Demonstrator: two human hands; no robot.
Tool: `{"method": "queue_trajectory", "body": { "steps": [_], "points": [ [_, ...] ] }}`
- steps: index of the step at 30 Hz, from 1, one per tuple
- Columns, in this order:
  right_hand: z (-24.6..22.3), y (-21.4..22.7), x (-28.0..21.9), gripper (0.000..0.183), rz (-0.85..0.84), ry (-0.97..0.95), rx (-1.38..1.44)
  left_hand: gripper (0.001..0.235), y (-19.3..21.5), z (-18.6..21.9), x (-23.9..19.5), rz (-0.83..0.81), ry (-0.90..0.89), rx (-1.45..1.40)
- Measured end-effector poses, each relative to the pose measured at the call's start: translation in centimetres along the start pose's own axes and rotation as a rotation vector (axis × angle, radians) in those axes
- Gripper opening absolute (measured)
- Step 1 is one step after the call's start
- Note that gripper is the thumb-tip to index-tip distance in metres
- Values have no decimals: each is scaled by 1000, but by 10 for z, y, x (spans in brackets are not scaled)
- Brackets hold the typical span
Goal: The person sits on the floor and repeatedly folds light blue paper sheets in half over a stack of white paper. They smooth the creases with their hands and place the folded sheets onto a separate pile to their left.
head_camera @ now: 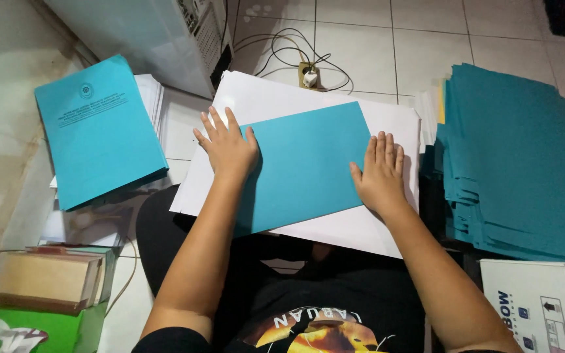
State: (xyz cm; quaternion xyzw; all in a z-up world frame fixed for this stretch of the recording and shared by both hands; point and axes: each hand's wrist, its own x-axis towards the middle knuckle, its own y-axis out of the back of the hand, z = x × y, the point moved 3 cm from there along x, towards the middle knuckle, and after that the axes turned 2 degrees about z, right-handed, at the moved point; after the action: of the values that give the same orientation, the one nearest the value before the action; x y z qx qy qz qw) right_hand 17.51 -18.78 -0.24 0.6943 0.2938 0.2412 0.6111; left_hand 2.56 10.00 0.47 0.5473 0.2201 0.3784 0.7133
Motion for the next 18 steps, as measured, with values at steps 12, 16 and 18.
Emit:
{"method": "queue_trajectory", "body": {
  "steps": [12, 16, 18],
  "points": [
    [-167, -39, 99, 62, 164, 535, -19, 66, 1, -4, 3, -24, -74, 0],
    [-128, -25, 128, 66, 42, 340, 40, 63, 6, -5, 1, -76, -155, -26],
    [-94, -19, 133, 69, 5, 239, 37, 62, 9, -5, 0, -80, -164, -38]
  ]
}}
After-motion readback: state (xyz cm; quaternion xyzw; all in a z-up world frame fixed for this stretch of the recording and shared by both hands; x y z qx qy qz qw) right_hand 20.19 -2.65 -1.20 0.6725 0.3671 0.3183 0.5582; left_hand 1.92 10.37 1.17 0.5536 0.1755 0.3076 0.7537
